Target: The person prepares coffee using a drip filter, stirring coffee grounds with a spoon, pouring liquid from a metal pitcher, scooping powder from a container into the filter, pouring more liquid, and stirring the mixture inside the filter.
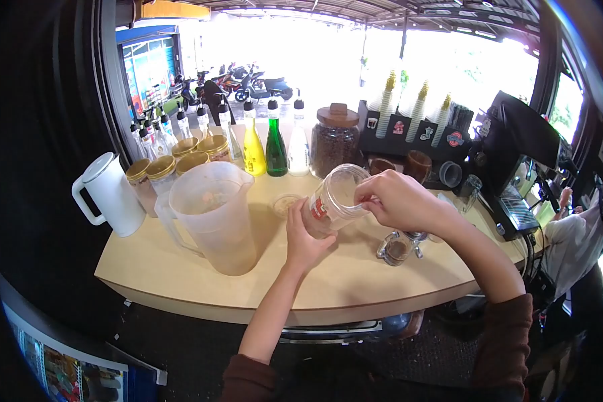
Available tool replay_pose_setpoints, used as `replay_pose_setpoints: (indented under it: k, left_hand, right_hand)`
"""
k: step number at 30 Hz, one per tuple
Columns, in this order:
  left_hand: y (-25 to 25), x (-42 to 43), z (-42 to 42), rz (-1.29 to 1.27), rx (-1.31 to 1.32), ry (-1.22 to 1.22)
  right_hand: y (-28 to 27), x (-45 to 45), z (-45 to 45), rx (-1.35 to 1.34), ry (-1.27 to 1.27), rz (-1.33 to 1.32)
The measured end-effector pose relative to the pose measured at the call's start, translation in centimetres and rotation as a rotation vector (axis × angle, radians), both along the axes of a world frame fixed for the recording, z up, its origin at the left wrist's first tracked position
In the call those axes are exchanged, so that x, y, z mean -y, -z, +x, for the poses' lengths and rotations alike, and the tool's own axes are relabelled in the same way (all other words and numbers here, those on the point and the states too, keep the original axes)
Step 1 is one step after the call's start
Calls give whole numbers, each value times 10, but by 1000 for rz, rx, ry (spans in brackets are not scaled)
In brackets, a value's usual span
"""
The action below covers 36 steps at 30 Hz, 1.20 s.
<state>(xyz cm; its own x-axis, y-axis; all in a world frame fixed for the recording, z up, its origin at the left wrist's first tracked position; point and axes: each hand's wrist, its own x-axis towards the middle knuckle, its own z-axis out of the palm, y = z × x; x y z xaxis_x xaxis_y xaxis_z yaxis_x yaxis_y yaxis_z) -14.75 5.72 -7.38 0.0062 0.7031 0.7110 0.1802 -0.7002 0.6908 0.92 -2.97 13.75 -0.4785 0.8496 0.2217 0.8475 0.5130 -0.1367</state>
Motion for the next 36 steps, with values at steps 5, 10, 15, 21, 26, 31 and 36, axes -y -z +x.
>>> replay_pose_setpoints:
  k: [5,10,15,21,26,31,36]
  left_hand:
    - [-2,2,0,-24,-27,0]
    - [3,-2,2,-71,17,31]
    - [-2,2,-1,-127,-23,12]
    - [2,1,0,-164,-28,-6]
    - [7,-1,2,-220,-63,-11]
    - [-3,5,9,-401,-6,88]
    - [21,-12,13,-327,38,176]
  right_hand:
    - [-13,-3,1,-43,28,-157]
    - [-8,-17,21,-196,-77,-171]
    - [-10,-23,38,-408,62,-269]
    - [-13,-25,61,-417,29,-202]
    - [-9,-19,90,-515,-18,-146]
    - [-5,4,138,-594,-9,-132]
    - [-3,36,182,-577,166,-144]
